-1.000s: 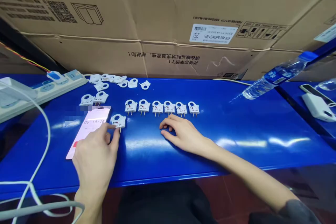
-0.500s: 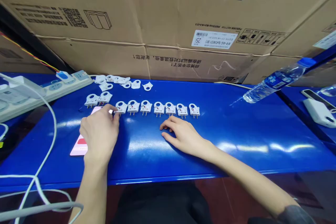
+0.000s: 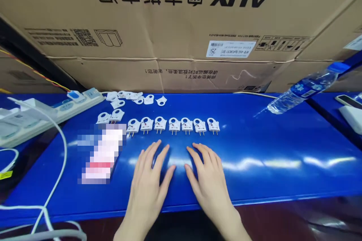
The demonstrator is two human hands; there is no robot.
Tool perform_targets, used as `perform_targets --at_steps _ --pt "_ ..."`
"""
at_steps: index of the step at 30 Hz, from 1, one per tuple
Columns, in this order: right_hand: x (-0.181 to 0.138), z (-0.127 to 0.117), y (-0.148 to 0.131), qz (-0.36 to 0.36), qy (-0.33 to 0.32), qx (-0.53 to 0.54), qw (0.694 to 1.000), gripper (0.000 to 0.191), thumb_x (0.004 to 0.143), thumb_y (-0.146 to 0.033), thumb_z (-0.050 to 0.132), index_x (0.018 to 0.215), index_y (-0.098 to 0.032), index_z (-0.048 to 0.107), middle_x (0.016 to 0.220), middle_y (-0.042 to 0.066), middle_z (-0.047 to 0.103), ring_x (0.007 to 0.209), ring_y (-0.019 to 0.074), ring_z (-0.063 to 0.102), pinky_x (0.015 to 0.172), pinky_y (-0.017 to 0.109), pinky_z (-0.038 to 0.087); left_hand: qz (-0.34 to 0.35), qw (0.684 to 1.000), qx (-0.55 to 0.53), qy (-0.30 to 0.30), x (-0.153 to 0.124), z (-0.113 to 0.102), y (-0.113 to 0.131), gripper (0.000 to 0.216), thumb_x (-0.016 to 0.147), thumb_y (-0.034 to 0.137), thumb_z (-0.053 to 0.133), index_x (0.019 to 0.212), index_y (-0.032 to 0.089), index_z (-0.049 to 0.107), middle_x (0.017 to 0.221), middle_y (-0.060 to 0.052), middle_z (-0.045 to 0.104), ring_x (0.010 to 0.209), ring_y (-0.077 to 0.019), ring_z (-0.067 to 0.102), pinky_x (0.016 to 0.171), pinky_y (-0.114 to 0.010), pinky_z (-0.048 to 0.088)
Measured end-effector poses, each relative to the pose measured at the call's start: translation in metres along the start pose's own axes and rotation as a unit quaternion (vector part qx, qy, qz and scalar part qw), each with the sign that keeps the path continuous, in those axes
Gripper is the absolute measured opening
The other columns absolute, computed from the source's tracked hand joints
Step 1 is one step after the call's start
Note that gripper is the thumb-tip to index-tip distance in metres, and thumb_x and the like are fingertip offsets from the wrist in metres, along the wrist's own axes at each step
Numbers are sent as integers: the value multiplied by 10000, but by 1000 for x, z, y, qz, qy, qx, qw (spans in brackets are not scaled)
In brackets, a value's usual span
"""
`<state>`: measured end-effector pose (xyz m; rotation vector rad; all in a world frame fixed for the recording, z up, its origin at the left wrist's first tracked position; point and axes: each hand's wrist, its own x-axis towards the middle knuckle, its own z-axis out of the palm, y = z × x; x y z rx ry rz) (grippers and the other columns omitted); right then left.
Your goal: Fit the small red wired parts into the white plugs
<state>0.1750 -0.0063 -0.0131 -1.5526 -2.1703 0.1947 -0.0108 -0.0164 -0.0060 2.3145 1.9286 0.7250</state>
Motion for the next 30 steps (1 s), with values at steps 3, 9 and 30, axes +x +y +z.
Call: perform_targets --at_steps 3,9,30 --pt "-2 1 1 13 -13 -8 1000 451 1086 -306 443 1514 -189 529 1572 142 526 1488 311 455 1197 563 437 30 998 42 -28 -6 12 2 548 1056 423 473 1574 254 414 1625 -112 484 1528 -306 415 1252 -578 310" --pt "6 -5 1 -21 -83 -16 996 553 1093 -265 375 1626 -120 378 1714 146 297 1613 295 234 1298 565 292 33 997 62 -40 -1 20 1 619 1048 457 422 1596 170 420 1676 -192 384 1573 -390 325 1245 -687 235" --pt "-6 -8 -12 199 35 627 752 699 1070 -456 -110 1705 -284 128 1705 86 337 1517 245 439 1145 576 501 -296 641 -701 97 1 -2 22 619 1049 557 203 1648 404 231 1700 -7 378 1573 -298 344 1134 -603 521"
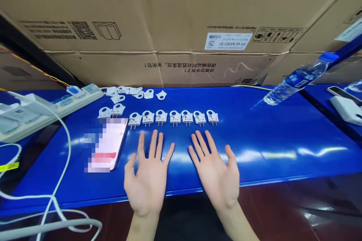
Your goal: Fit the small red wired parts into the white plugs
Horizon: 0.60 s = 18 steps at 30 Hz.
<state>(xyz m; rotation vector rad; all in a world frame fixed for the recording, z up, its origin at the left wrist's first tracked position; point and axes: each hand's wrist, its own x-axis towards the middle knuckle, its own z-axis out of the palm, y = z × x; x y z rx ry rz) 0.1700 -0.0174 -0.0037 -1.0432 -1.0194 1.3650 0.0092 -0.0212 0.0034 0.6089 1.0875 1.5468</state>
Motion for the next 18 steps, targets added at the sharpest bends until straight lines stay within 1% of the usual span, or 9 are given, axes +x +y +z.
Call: perform_targets --at_steps 3,6,9,11,13,15,16,17,18 --pt "7 -3 1 -3 -41 -35 999 766 1028 -467 -208 1707 -291 100 1708 73 318 1515 247 438 1110 594 523 8 1000 -16 -14 0 2 -8 641 1039 587 151 1661 431 161 1718 22 333 1590 -293 300 1142 -617 508" --pt "12 -1 -1 24 -52 -95 994 801 985 -492 -279 1707 -275 -11 1734 64 252 1542 226 392 1097 554 539 7 999 -36 -19 1 3 -8 642 1037 603 147 1653 429 207 1719 26 330 1593 -291 295 1151 -613 498" --pt "15 6 -3 58 -47 -95 993 796 988 -473 -286 1707 -245 -32 1728 87 272 1537 215 404 1095 527 547 7 999 -34 -14 1 6 -6 636 1039 596 185 1640 406 273 1709 -5 359 1583 -304 323 1150 -606 499" --pt "16 11 -3 55 -46 -75 995 712 1054 -457 -163 1709 -241 12 1712 103 318 1519 217 441 1095 511 552 -7 1000 -23 -14 0 10 -4 612 1046 558 251 1626 376 319 1682 -47 414 1563 -305 368 1156 -590 494" --pt "14 13 -3 23 -48 -90 994 628 1109 -467 101 1703 -261 113 1703 96 348 1517 216 449 1116 472 546 -14 999 15 -27 -1 12 0 590 1047 494 333 1623 367 324 1656 -73 457 1542 -299 411 1160 -572 490" --pt "10 12 -2 -28 -48 -171 984 630 1087 -458 379 1674 -280 239 1710 74 341 1546 218 402 1189 443 484 15 995 91 -45 -2 9 3 591 1039 447 417 1619 386 322 1658 -64 455 1530 -294 432 1163 -552 488" --pt "8 11 -1 -59 -46 -235 969 642 1066 -444 461 1660 -276 283 1712 70 336 1566 227 365 1235 453 428 47 987 148 -52 -2 6 6 591 1033 441 456 1610 396 340 1663 -51 448 1527 -294 436 1171 -541 482" --pt "6 9 -1 -89 -44 -307 946 642 1059 -424 493 1653 -262 308 1712 75 336 1581 240 330 1276 479 362 84 968 228 -55 -2 1 7 572 1023 438 502 1584 378 404 1659 -46 455 1522 -296 443 1192 -524 461" --pt "4 7 0 -113 -44 -378 918 630 1068 -400 483 1653 -240 314 1709 87 341 1591 256 306 1303 511 301 126 935 325 -61 -2 -4 9 551 1009 439 549 1547 348 474 1644 -50 475 1519 -298 444 1227 -512 419"
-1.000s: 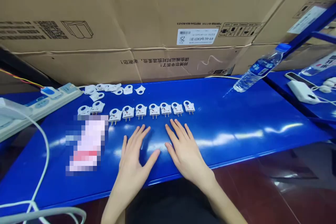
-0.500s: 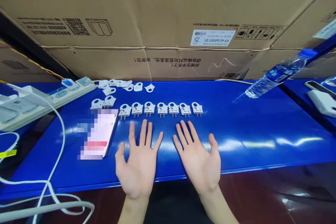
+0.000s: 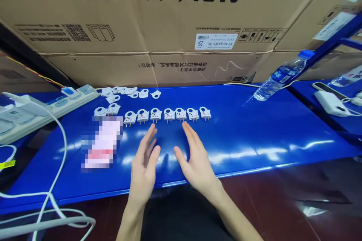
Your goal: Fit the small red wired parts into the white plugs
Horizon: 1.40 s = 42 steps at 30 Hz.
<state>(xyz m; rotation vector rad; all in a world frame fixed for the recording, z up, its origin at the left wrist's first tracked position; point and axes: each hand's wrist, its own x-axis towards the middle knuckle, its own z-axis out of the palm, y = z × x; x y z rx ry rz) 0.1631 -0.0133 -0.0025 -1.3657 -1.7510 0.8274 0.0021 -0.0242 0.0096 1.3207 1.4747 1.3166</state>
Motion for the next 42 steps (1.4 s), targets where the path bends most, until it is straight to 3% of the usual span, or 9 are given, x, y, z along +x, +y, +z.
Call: perform_targets --at_steps 2,4,7,11,24,36,42 --pt "-3 0 3 -30 -9 -129 991 595 1094 -351 411 1656 -182 311 1695 129 360 1594 286 294 1315 560 246 85 974 212 6 0 -9 -7 587 1000 441 573 1561 304 468 1609 -76 517 1534 -307 417 1276 -542 321" --pt "-4 2 5 -44 -23 -215 975 562 1103 -319 365 1637 -144 355 1685 160 369 1591 307 297 1307 573 258 148 928 342 -11 -1 -15 -16 614 1022 439 526 1597 257 416 1624 -103 496 1569 -316 354 1289 -574 263" --pt "-3 7 4 -51 -42 -296 953 538 1102 -327 361 1597 -128 436 1687 183 357 1598 332 272 1289 597 267 155 878 449 -56 -2 -16 -27 559 1057 450 418 1569 233 469 1672 -132 416 1587 -336 313 1275 -622 236" --pt "-2 9 0 -57 -61 -335 938 565 1098 -364 378 1608 -125 417 1693 195 331 1602 360 247 1273 671 208 160 849 499 -72 -3 -13 -32 575 1066 435 359 1571 186 472 1686 -172 365 1596 -364 280 1255 -662 229" --pt "1 6 1 -40 -94 -327 940 613 1092 -395 366 1646 -132 351 1727 165 231 1622 349 175 1285 680 149 158 850 497 -71 -2 -14 -33 567 1066 432 379 1576 203 468 1695 -144 355 1602 -349 266 1275 -631 212" --pt "3 9 11 -62 -91 -370 922 617 1112 -446 303 1667 -176 305 1735 113 200 1623 346 170 1276 674 211 156 833 525 -82 1 -16 -29 532 1081 389 407 1595 251 399 1695 -108 381 1596 -306 297 1274 -599 265" --pt "5 10 14 -70 -99 -379 917 627 1104 -456 322 1672 -192 293 1738 121 189 1623 340 176 1263 672 247 170 849 497 -59 9 -25 -29 456 1052 442 485 1466 253 519 1578 -113 541 1494 -314 464 1211 -565 355"
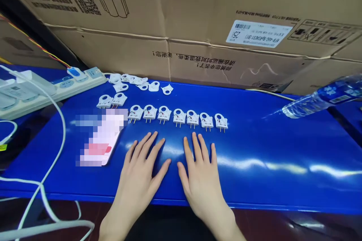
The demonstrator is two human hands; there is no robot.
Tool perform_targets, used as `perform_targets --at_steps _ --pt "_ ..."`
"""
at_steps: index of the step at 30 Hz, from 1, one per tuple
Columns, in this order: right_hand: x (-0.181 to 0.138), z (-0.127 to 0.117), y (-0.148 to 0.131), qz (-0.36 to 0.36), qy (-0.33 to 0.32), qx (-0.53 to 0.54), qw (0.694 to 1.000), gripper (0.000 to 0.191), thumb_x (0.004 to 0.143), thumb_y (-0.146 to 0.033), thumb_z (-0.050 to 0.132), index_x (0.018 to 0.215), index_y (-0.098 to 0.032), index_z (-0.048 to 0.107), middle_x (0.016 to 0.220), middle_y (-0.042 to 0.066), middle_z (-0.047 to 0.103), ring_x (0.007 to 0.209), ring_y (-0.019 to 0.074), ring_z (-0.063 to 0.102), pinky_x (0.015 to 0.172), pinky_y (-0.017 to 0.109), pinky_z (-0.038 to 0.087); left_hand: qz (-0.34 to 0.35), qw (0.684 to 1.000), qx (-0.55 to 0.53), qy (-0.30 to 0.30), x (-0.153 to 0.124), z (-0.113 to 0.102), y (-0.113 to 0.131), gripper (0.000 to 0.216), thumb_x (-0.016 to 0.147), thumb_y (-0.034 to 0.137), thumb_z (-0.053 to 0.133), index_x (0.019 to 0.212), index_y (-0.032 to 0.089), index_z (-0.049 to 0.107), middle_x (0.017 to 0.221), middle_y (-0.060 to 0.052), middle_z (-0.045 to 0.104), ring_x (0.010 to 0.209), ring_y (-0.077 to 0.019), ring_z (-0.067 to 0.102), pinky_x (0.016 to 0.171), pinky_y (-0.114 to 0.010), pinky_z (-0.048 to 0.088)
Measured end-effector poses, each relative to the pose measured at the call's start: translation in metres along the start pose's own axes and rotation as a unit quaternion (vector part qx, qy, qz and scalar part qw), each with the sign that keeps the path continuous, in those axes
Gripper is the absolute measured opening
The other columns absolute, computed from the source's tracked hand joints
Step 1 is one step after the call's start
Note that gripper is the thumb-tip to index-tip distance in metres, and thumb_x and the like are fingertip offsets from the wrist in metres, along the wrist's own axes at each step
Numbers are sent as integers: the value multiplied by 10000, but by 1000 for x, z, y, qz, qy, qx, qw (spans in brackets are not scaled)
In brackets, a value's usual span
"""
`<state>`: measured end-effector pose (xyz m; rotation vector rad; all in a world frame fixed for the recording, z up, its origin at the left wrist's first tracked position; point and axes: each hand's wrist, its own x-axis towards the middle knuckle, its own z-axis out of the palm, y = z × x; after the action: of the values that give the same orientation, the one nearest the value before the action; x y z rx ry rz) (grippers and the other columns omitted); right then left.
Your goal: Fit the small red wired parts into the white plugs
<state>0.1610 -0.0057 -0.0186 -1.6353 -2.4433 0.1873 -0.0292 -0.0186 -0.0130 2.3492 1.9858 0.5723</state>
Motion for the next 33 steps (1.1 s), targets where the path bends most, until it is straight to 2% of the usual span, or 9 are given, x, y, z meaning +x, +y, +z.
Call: perform_targets --at_steps 4,6,7,10,17,23,28,31,33 --pt "1 0 0 5 5 -4 1000 620 1100 -455 334 1667 -207 312 1734 114 222 1614 335 220 1255 657 283 -20 999 -33 37 11 -8 -14 328 1052 398 509 1333 256 602 1309 -85 712 1230 -289 652 1033 -475 475" --pt "1 2 0 6 12 -8 1000 623 1098 -458 344 1671 -216 303 1733 108 232 1611 335 232 1249 652 298 -45 996 -19 70 18 -10 -20 269 1046 395 523 1245 250 632 1158 -65 747 1065 -282 692 991 -487 474" --pt "0 2 0 5 16 -11 1000 626 1098 -459 348 1674 -220 294 1734 106 232 1611 335 231 1248 653 299 -66 994 -8 86 21 -11 -22 268 1044 396 523 1234 244 636 1133 -71 743 1048 -292 685 988 -499 472" --pt "0 5 0 2 22 -15 1000 635 1098 -459 353 1683 -230 263 1739 98 224 1616 334 216 1253 656 287 -114 987 24 111 26 -8 -24 337 1033 419 520 1274 212 632 1172 -126 690 1122 -346 636 1000 -535 482" --pt "0 2 0 -1 18 -15 1000 622 1095 -471 355 1664 -219 322 1723 116 264 1605 342 249 1231 663 328 -121 986 58 96 20 -2 -17 407 1027 424 508 1323 165 615 1328 -198 564 1215 -391 577 1081 -617 451" --pt "0 5 3 -23 31 -25 999 638 1088 -467 380 1669 -216 303 1723 128 261 1603 342 254 1217 666 346 -129 986 56 89 20 -2 -19 444 1017 453 519 1335 157 610 1365 -205 552 1237 -409 567 1014 -582 509" --pt "-1 7 2 -8 43 -18 999 622 1091 -455 372 1667 -229 309 1729 115 252 1611 330 232 1241 658 312 -113 986 50 114 21 -2 -19 403 1010 437 543 1308 177 620 1363 -195 571 1245 -403 581 1045 -612 488" --pt "0 6 0 -6 39 -15 999 610 1092 -456 371 1656 -227 339 1720 123 277 1602 336 261 1228 663 332 -116 986 41 116 21 -3 -18 396 1007 431 550 1297 171 622 1357 -203 573 1252 -407 584 1036 -612 502" --pt "0 4 -1 -7 35 -10 999 610 1089 -459 385 1652 -228 349 1716 124 292 1595 345 278 1220 669 346 -112 986 39 119 21 -3 -18 375 1001 419 569 1295 192 623 1371 -191 573 1273 -403 580 1098 -643 454"
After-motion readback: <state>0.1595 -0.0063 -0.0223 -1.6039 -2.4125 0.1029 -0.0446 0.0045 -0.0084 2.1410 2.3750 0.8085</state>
